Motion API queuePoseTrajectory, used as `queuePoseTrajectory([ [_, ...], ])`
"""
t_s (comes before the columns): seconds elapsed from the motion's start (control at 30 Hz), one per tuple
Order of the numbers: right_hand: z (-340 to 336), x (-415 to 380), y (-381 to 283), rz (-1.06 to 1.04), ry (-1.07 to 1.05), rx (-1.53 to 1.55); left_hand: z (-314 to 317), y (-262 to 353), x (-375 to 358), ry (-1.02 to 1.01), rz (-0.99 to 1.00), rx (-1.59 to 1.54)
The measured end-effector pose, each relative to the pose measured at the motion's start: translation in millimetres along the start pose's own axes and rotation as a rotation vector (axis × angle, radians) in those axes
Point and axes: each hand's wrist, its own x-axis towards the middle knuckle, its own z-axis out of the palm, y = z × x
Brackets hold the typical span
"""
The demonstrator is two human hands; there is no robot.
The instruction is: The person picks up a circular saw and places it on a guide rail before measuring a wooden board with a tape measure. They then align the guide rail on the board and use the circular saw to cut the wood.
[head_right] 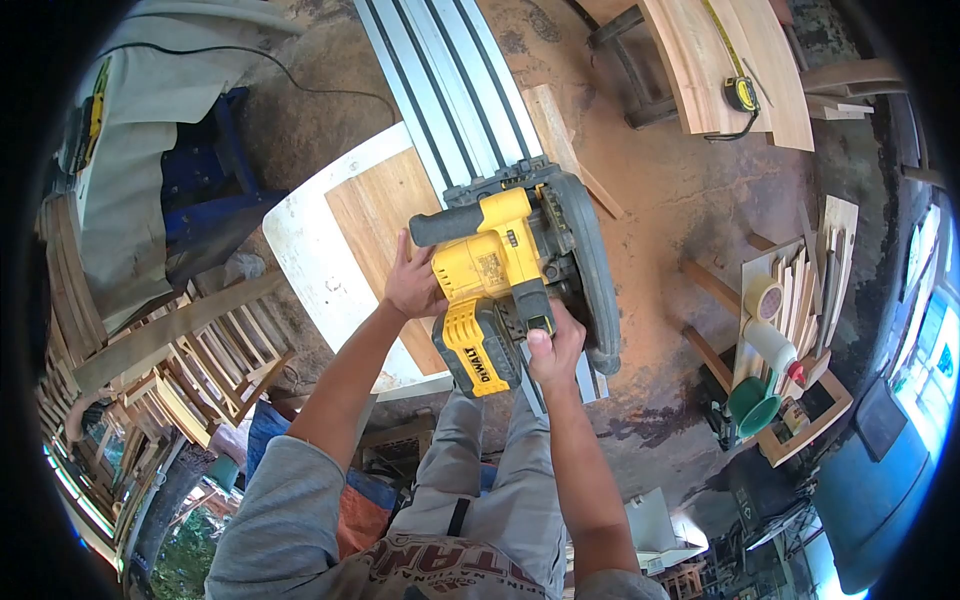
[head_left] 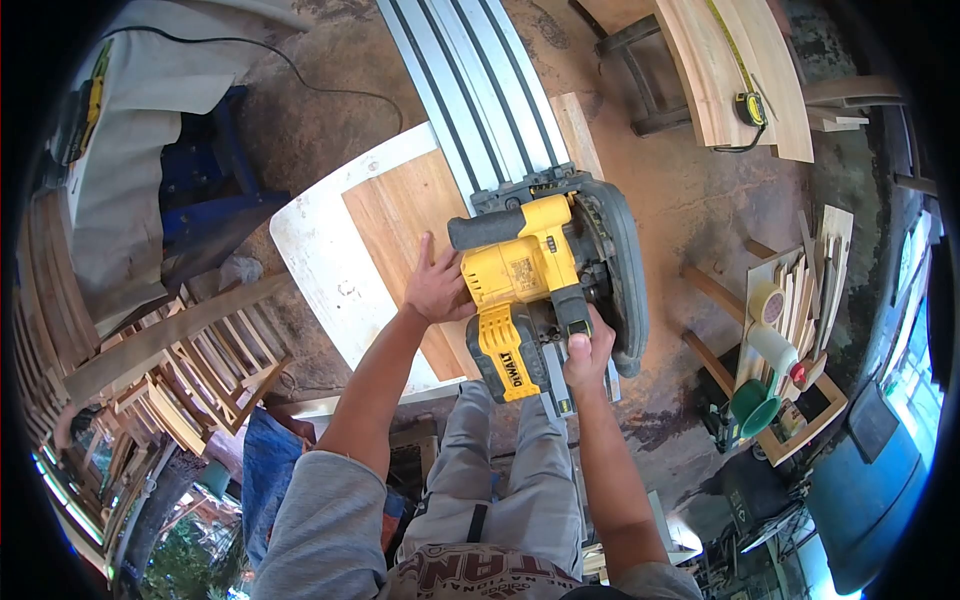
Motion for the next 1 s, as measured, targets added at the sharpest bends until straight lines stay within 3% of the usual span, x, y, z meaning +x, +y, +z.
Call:
queuePoseTrajectory([
  [1.0, 8, 11, 0, -0.015, 0.036, 0.023, 5, -1, -1, 0.043, 0.023, 0.028],
])
